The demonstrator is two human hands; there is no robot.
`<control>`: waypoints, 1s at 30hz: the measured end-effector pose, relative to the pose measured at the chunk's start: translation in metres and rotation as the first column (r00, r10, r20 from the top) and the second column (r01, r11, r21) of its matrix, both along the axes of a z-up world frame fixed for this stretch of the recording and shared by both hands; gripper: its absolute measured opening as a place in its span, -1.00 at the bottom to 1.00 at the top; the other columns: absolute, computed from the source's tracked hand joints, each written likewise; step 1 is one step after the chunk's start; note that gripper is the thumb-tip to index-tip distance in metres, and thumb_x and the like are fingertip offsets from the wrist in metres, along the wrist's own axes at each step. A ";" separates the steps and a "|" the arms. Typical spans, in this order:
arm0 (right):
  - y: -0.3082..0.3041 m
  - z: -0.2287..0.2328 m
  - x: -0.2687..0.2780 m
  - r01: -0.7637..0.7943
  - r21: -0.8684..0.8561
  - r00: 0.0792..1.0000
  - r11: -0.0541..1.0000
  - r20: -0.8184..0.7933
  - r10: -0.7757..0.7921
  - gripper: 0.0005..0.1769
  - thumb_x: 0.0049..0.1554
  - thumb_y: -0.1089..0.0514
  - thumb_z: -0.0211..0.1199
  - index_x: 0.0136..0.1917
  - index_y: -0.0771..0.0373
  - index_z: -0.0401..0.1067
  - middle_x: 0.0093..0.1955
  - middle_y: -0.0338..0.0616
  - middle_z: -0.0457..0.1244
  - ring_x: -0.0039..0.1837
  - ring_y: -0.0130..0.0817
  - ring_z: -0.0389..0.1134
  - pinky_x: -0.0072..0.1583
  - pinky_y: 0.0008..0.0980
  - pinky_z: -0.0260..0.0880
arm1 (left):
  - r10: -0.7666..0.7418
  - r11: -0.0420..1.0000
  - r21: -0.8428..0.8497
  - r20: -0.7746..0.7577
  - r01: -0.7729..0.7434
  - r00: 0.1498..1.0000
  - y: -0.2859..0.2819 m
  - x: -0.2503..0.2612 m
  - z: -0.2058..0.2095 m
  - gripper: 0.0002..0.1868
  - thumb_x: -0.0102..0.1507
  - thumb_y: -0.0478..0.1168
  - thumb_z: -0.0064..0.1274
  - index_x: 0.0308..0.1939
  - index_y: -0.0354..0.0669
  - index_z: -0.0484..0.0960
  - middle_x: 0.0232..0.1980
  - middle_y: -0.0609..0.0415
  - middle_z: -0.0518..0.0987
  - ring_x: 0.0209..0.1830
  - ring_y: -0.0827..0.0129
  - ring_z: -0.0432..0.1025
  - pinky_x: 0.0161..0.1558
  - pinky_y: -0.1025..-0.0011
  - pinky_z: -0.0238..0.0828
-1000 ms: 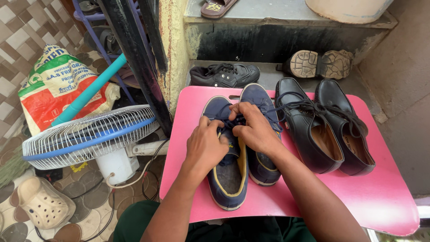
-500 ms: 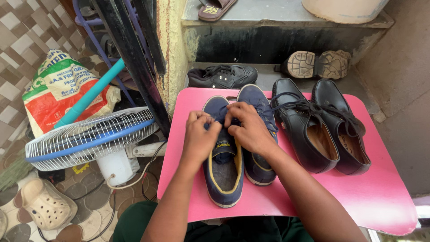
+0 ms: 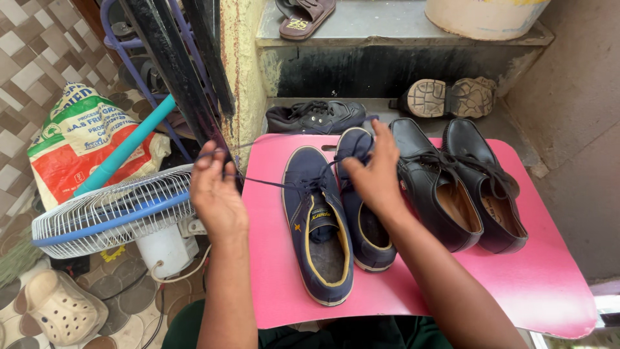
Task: The person sits at a pink board with a pair of navy sneakers and unties and pulls the shoelaces out of the eyelets, working on one shoe and then the other, while a pair of black dress shoes rests beside them.
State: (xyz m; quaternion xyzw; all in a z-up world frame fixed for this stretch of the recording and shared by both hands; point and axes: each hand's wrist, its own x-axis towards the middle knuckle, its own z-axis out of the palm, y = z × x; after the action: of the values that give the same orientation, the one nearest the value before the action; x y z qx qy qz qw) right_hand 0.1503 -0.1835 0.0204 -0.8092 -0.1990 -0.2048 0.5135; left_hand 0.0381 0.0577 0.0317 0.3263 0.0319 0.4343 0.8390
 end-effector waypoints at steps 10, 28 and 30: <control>-0.003 0.019 -0.025 -0.555 -0.020 0.830 0.831 0.043 0.556 -0.50 0.00 0.16 0.28 0.22 0.31 0.42 0.28 0.14 0.29 0.36 -0.11 0.30 0.40 -0.19 0.28 | -0.184 0.580 0.800 -0.057 0.155 0.981 -0.078 -0.012 0.022 -0.26 0.47 0.05 -0.01 0.56 -0.26 0.06 0.61 -0.08 0.13 0.67 0.18 -0.05 0.61 0.25 -0.20; -0.065 0.050 0.033 0.013 0.144 0.991 0.990 -0.137 0.006 -0.54 0.12 -0.06 0.35 0.11 0.34 0.45 -0.02 -0.11 0.36 0.06 -0.27 0.44 0.09 -0.25 0.44 | 0.312 0.346 0.805 -0.583 0.482 0.750 -0.055 -0.010 0.010 -0.78 0.14 -0.20 0.26 -0.15 -0.14 0.76 -0.17 0.06 0.68 -0.24 0.33 0.62 -0.17 0.39 0.52; -0.065 0.055 0.025 0.132 -0.334 0.962 0.933 -0.185 -0.202 -0.50 0.14 -0.18 0.32 -0.04 0.36 0.54 -0.14 0.05 0.41 0.00 -0.08 0.47 0.08 -0.13 0.42 | 0.352 0.340 0.785 -0.617 0.519 0.704 -0.055 -0.009 0.008 -0.81 0.14 -0.19 0.29 -0.19 -0.12 0.79 -0.21 0.06 0.69 -0.26 0.34 0.62 -0.15 0.39 0.52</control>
State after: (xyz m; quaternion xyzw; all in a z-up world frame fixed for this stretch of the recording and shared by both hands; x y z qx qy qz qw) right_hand 0.1755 -0.2484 0.0755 -0.9128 -0.1027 -0.1240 0.3753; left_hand 0.0293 0.0030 0.0398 0.8832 0.0753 0.1604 0.4343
